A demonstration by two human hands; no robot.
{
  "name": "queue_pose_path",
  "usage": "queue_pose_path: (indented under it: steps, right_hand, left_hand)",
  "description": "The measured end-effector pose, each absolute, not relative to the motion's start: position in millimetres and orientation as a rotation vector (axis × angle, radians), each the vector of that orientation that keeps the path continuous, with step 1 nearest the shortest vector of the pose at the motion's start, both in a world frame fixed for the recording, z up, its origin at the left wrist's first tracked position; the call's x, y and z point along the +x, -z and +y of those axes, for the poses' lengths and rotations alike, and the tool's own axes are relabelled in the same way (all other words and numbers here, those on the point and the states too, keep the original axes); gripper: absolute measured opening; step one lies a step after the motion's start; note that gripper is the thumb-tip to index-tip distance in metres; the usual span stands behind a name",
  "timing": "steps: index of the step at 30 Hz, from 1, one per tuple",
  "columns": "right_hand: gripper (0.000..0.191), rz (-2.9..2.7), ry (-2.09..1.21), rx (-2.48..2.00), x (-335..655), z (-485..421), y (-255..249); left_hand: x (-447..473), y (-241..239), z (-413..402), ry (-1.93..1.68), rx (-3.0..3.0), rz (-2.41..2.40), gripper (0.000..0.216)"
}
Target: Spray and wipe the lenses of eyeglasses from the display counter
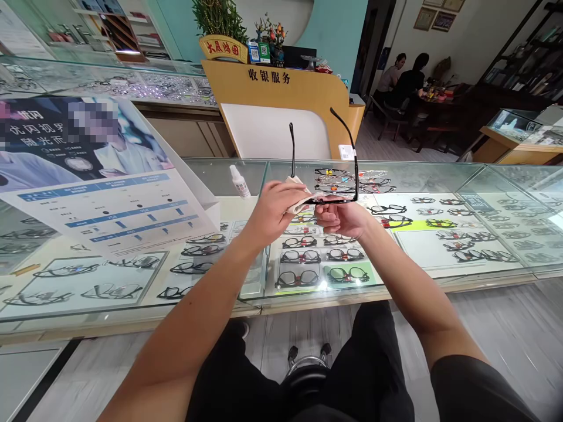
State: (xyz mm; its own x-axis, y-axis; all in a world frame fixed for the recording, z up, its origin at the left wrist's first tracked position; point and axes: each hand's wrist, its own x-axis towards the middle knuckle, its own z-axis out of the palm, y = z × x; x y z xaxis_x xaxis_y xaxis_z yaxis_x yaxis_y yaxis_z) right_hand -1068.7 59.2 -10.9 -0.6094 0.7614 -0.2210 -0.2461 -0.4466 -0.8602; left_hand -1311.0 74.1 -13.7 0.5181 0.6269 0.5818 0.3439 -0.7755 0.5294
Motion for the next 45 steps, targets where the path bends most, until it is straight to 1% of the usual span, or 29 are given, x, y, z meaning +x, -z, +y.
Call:
queue_pose_path:
  steps: [3,6,9,11,13,15,18,20,25,30,36,41,45]
  right_hand:
    - [0.035,-1.097,-2.099,-0.806,-1064.2,61.5,10.3]
    - [0.037,-1.085,-2.108,-0.791,-1058.7,63.0,7.9]
    - [0.047,-1.095,-2.051,-0.76,-1053.7,63.4,4.9]
    - [0.055,-1.118,-1.939,-0.772,-1051.5,63.3,3.3]
    - [0.06,-1.141,-1.789,-0.804,-1050.6,63.1,2.7]
    - [0.062,-1.163,-1.611,-0.849,-1050.8,62.8,3.1]
    - [0.064,-1.255,-1.336,-0.941,-1052.2,61.0,4.8]
    - [0.064,-1.393,-1.228,-0.992,-1052.9,58.6,5.4]
    - [0.067,-1.721,-1.12,-1.041,-1053.1,53.4,4.2]
    - [0.063,-1.879,-1.121,-1.055,-1052.2,53.8,5.0]
    - [0.06,-1.895,-1.226,-1.06,-1052.5,52.4,5.1]
    - [0.058,-1.749,-1.266,-1.107,-1054.8,54.2,8.5]
    - [0.058,-1.639,-1.279,-1.142,-1056.5,57.6,12.9]
  left_hand:
    - [-1309.4,11.9,72.4,-1.127,2.393,0.767,0.043]
    - [-1307.2,11.2,71.1,-1.243,2.311,0.668,0.046]
    - [-1307.2,13.3,73.8,-1.407,2.059,0.705,0.051]
    - [-1308.1,16.5,79.8,-1.466,1.742,0.809,0.055]
    - [-1309.0,19.9,87.7,-1.458,1.372,0.873,0.052]
    - [-1309.7,21.9,94.5,-1.398,1.071,0.881,0.042]
    - [-1311.4,20.4,97.8,-1.235,0.875,0.877,0.029]
    - [-1313.5,17.6,95.9,-1.107,0.875,0.854,0.027]
    - [-1320.7,14.1,90.2,-0.876,0.971,0.757,0.031]
    - [-1322.2,17.4,88.8,-0.761,1.031,0.725,0.038]
    - [-1319.1,23.2,86.9,-0.751,1.033,0.753,0.054]
    - [-1316.0,24.8,87.8,-0.754,1.102,0.78,0.064]
    - [-1311.1,22.0,85.4,-0.834,1.118,0.783,0.07]
